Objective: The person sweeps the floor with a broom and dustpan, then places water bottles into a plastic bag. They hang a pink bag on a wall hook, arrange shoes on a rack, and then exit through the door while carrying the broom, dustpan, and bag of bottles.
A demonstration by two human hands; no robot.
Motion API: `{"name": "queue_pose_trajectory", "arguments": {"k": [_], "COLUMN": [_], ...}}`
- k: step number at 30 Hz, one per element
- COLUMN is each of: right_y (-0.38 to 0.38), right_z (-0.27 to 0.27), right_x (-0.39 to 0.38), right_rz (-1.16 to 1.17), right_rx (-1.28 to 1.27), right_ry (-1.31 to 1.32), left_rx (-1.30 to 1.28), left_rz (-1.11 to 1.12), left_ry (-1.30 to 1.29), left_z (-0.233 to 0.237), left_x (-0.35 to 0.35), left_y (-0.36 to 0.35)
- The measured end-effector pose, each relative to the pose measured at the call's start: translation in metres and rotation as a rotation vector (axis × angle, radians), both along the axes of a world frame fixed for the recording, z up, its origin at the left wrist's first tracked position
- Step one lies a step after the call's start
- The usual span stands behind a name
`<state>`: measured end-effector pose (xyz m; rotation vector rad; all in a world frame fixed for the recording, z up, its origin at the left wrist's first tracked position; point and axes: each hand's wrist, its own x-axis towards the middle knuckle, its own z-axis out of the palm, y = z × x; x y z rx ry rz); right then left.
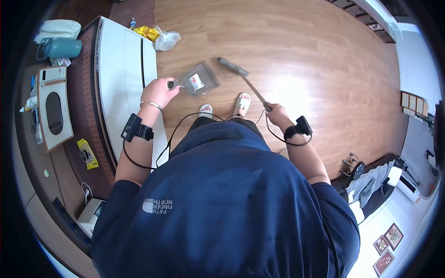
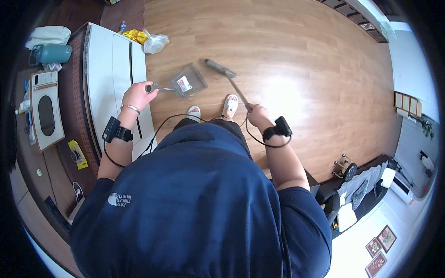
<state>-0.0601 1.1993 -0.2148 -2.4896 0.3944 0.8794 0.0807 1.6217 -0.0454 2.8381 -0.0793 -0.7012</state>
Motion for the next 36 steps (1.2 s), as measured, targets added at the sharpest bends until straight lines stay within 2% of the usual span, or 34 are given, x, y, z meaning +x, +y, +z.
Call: {"name": "queue_pose_trajectory", "arguments": {"k": [2,5,9,10,11,12,13,14,16,17,19,20,22,25,27,31,33,34,36], "right_y": [0.000,0.006,0.054,0.067,0.082,0.094,0.103,0.129,0.171,0.172,0.167,0.158,0.142,0.128,0.127,0.134,0.144,0.155,0.170], "right_z": [0.002,0.003,-0.016,-0.035,-0.056,-0.080,-0.064,-0.110,-0.051,-0.042,-0.022,-0.008,0.038,0.066,0.055,-0.023,-0.042,-0.025,0.014], "right_x": [-0.008,-0.007,-0.007,-0.011,-0.012,-0.017,-0.016,-0.032,-0.028,-0.031,-0.037,-0.038,-0.036,-0.026,-0.015,-0.003,0.003,0.008,0.014], "right_rz": [-0.145,-0.275,-0.463,-0.403,-0.571,-0.293,-0.596,0.289,-0.289,-0.293,-0.533,-0.695,-0.641,-0.521,-0.452,-0.271,-0.176,-0.171,-0.173], "right_rx": [-0.014,-0.003,0.000,-0.010,0.135,0.181,0.190,-0.119,0.057,0.057,0.409,0.503,0.437,0.305,0.235,0.067,-0.006,-0.008,0.112], "right_ry": [0.095,0.084,0.165,0.131,0.229,0.277,0.233,-0.019,0.238,0.236,0.222,0.272,0.234,0.217,0.171,0.047,0.052,0.048,0.279], "left_rx": [0.019,-0.005,-0.009,-0.019,-0.030,-0.033,-0.048,-0.063,-0.076,-0.062,-0.050,-0.055,-0.059,-0.057,-0.062,-0.046,-0.018,-0.021,-0.033], "left_rz": [-0.070,-0.044,-0.043,-0.036,-0.029,-0.038,-0.066,-0.094,-0.109,-0.115,-0.125,-0.130,-0.117,-0.097,-0.075,-0.100,-0.105,-0.100,-0.071], "left_ry": [0.069,0.005,0.071,0.051,0.031,0.024,0.017,0.010,-0.008,0.013,0.031,0.020,0.014,0.042,0.073,0.082,0.086,0.083,0.077], "left_z": [-0.001,-0.023,-0.027,-0.027,-0.028,-0.031,-0.037,-0.042,-0.043,-0.038,-0.034,-0.037,-0.040,-0.037,-0.033,-0.034,-0.030,-0.030,-0.027], "left_x": [0.006,0.018,0.018,0.015,0.014,0.013,0.014,0.015,0.011,0.008,0.006,0.007,0.005,0.009,0.010,0.013,0.014,0.014,0.012], "left_y": [0.005,0.024,0.034,0.033,0.034,0.036,0.038,0.039,0.044,0.044,0.047,0.050,0.055,0.054,0.056,0.060,0.060,0.060,0.063]}}
